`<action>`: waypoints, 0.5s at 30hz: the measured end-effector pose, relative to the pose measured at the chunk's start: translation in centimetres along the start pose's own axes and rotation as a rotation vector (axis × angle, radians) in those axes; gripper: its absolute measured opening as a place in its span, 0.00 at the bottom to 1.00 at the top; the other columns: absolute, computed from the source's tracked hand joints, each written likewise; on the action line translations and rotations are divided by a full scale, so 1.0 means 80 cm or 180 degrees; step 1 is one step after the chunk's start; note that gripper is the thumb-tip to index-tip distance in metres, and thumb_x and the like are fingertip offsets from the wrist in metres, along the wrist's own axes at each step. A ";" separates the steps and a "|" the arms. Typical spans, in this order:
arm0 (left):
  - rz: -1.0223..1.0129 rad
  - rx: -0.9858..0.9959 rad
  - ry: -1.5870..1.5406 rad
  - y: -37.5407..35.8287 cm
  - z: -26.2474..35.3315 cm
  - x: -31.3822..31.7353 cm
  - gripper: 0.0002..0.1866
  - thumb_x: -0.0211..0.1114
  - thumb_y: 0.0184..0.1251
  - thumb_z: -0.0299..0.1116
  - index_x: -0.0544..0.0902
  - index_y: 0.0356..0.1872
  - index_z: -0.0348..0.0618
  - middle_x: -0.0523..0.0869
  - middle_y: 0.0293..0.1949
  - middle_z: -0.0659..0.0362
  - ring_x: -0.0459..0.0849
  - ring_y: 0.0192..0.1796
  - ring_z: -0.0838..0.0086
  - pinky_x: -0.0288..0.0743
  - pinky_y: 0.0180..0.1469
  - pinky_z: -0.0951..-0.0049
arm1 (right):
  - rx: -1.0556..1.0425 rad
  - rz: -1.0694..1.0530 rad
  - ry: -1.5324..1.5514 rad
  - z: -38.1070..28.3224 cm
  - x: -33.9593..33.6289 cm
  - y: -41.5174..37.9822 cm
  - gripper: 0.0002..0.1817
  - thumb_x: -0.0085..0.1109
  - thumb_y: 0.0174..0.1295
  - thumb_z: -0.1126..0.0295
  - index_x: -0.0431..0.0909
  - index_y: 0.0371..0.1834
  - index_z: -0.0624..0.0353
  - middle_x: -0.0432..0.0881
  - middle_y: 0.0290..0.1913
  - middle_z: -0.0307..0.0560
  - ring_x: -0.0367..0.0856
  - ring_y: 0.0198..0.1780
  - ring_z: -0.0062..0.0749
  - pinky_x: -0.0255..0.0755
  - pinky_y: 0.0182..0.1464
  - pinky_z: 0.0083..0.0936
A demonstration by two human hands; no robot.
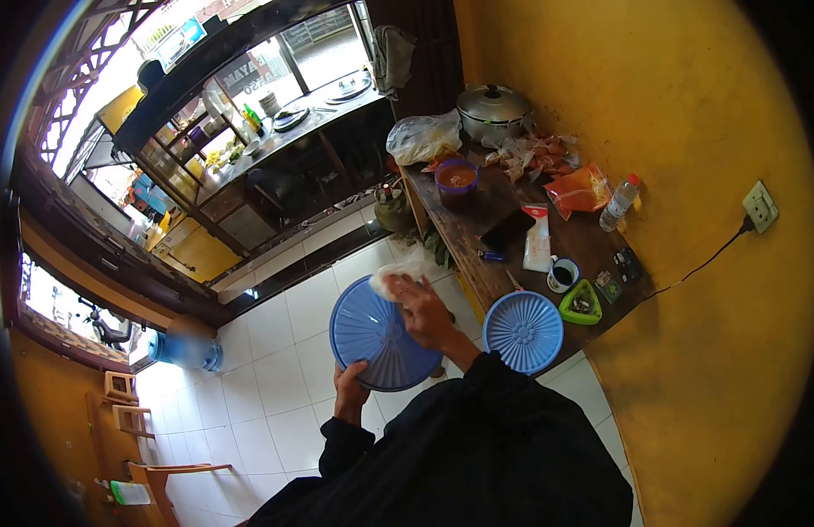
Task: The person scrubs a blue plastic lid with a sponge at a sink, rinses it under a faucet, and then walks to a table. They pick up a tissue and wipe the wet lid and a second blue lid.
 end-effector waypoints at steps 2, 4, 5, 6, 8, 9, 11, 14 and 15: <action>-0.0169 0.0245 0.0065 0.003 0.011 0.008 0.22 0.54 0.45 0.22 0.67 0.47 0.32 0.75 0.41 0.51 0.75 0.45 0.63 0.67 0.49 0.65 | -0.0044 0.0039 0.0110 -0.028 0.006 -0.001 0.23 0.44 0.54 0.77 0.64 0.57 0.53 0.65 0.58 0.47 0.60 0.61 0.42 0.41 0.63 0.44; -0.0385 0.0316 0.0186 0.005 0.015 0.020 0.21 0.54 0.45 0.21 0.69 0.45 0.33 0.76 0.40 0.53 0.75 0.44 0.65 0.67 0.49 0.67 | -0.0648 -0.0395 0.0283 -0.079 0.029 -0.006 0.24 0.47 0.54 0.75 0.65 0.57 0.51 0.64 0.59 0.49 0.57 0.63 0.42 0.39 0.64 0.43; -0.0593 0.0406 0.0287 0.005 0.020 0.031 0.19 0.54 0.45 0.21 0.71 0.44 0.33 0.77 0.38 0.55 0.76 0.42 0.67 0.67 0.48 0.69 | -0.0628 -0.0373 0.0285 -0.084 0.030 -0.006 0.24 0.47 0.54 0.75 0.65 0.57 0.51 0.64 0.59 0.49 0.57 0.63 0.42 0.39 0.64 0.43; -0.0607 0.0389 0.0303 0.005 0.022 0.035 0.19 0.54 0.45 0.21 0.71 0.44 0.33 0.77 0.38 0.55 0.76 0.42 0.67 0.67 0.48 0.69 | -0.0760 -0.0426 0.0168 -0.092 0.034 -0.007 0.24 0.47 0.54 0.74 0.65 0.57 0.50 0.62 0.60 0.49 0.56 0.63 0.42 0.38 0.64 0.44; -0.0330 0.0440 0.0383 -0.004 0.036 0.035 0.18 0.55 0.44 0.21 0.73 0.42 0.34 0.78 0.36 0.57 0.76 0.39 0.71 0.67 0.47 0.72 | -0.0874 -0.0484 0.0061 -0.098 0.035 -0.010 0.24 0.47 0.54 0.73 0.65 0.58 0.49 0.61 0.61 0.50 0.56 0.64 0.42 0.38 0.64 0.45; -0.0319 0.0433 0.0390 -0.004 0.035 0.029 0.18 0.55 0.44 0.21 0.73 0.42 0.34 0.78 0.36 0.57 0.76 0.39 0.71 0.67 0.47 0.72 | -0.0902 -0.0415 -0.0092 -0.097 0.030 -0.007 0.24 0.47 0.54 0.72 0.65 0.58 0.49 0.60 0.61 0.50 0.56 0.64 0.42 0.37 0.64 0.46; -0.0138 0.0412 0.0452 0.000 0.032 0.011 0.19 0.55 0.44 0.21 0.73 0.42 0.35 0.78 0.37 0.57 0.76 0.39 0.70 0.67 0.46 0.72 | -0.0940 -0.0351 -0.0241 -0.094 0.024 -0.004 0.24 0.47 0.54 0.72 0.65 0.58 0.49 0.60 0.61 0.50 0.56 0.63 0.41 0.37 0.64 0.46; 0.0219 0.0494 0.0415 -0.004 0.034 -0.004 0.19 0.56 0.43 0.21 0.72 0.43 0.36 0.77 0.38 0.55 0.75 0.39 0.69 0.67 0.46 0.71 | -0.0784 -0.0192 -0.0457 -0.076 0.017 -0.002 0.24 0.47 0.54 0.71 0.64 0.58 0.49 0.62 0.60 0.51 0.58 0.63 0.42 0.37 0.63 0.47; 0.0228 0.0492 0.0413 -0.006 0.035 -0.002 0.19 0.56 0.43 0.21 0.72 0.43 0.36 0.77 0.38 0.55 0.75 0.39 0.69 0.67 0.46 0.71 | -0.0633 -0.0108 -0.0385 -0.068 0.013 -0.002 0.24 0.47 0.54 0.71 0.64 0.58 0.49 0.63 0.59 0.51 0.59 0.62 0.42 0.37 0.63 0.48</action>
Point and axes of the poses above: each hand's wrist, its own y-axis towards the middle knuckle, its own x-axis out of the palm, z = x × y, the point moved 10 cm from there along y, towards the middle knuckle
